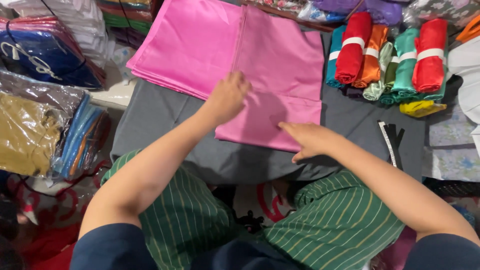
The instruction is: Folding large pieces of pink fabric into rolls and securing them with white bands in a storage area.
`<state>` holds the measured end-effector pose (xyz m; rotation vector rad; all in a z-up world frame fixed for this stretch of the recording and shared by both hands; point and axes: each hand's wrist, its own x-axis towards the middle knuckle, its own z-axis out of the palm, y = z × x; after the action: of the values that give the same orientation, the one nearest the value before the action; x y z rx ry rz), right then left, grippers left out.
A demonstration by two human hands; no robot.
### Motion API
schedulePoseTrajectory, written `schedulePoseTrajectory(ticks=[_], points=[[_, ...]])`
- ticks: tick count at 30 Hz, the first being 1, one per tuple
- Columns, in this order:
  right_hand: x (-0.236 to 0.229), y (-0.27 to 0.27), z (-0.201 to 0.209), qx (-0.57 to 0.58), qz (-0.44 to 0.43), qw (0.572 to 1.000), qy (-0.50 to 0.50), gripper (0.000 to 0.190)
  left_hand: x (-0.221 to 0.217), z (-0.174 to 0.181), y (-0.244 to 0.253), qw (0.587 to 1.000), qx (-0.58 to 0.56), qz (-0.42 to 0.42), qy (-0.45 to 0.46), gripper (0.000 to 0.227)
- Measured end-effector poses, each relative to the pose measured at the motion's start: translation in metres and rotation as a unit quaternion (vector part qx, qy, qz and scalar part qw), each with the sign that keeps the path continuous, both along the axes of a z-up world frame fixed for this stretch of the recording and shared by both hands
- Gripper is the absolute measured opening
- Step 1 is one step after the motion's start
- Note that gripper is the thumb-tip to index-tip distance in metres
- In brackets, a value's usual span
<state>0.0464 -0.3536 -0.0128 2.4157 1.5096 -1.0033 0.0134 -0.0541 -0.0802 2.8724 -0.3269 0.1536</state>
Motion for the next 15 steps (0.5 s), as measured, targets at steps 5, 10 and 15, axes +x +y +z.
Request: schedulePoseTrajectory(ticks=[5, 10, 15], points=[[-0.015, 0.004, 0.012, -0.006, 0.015, 1.000, -0.016, 0.119, -0.048, -0.017, -0.052, 0.977, -0.022, -0.191, 0.089, 0.029], [-0.019, -0.010, 0.012, -0.007, 0.023, 0.999, -0.023, 0.105, -0.078, -0.010, -0.065, 0.974, 0.169, -0.142, -0.042, 0.059], [-0.023, -0.023, 0.024, -0.012, -0.007, 1.000, -0.021, 0.105, -0.060, -0.042, -0.051, 0.979, 0.174, -0.103, 0.036, 0.077]])
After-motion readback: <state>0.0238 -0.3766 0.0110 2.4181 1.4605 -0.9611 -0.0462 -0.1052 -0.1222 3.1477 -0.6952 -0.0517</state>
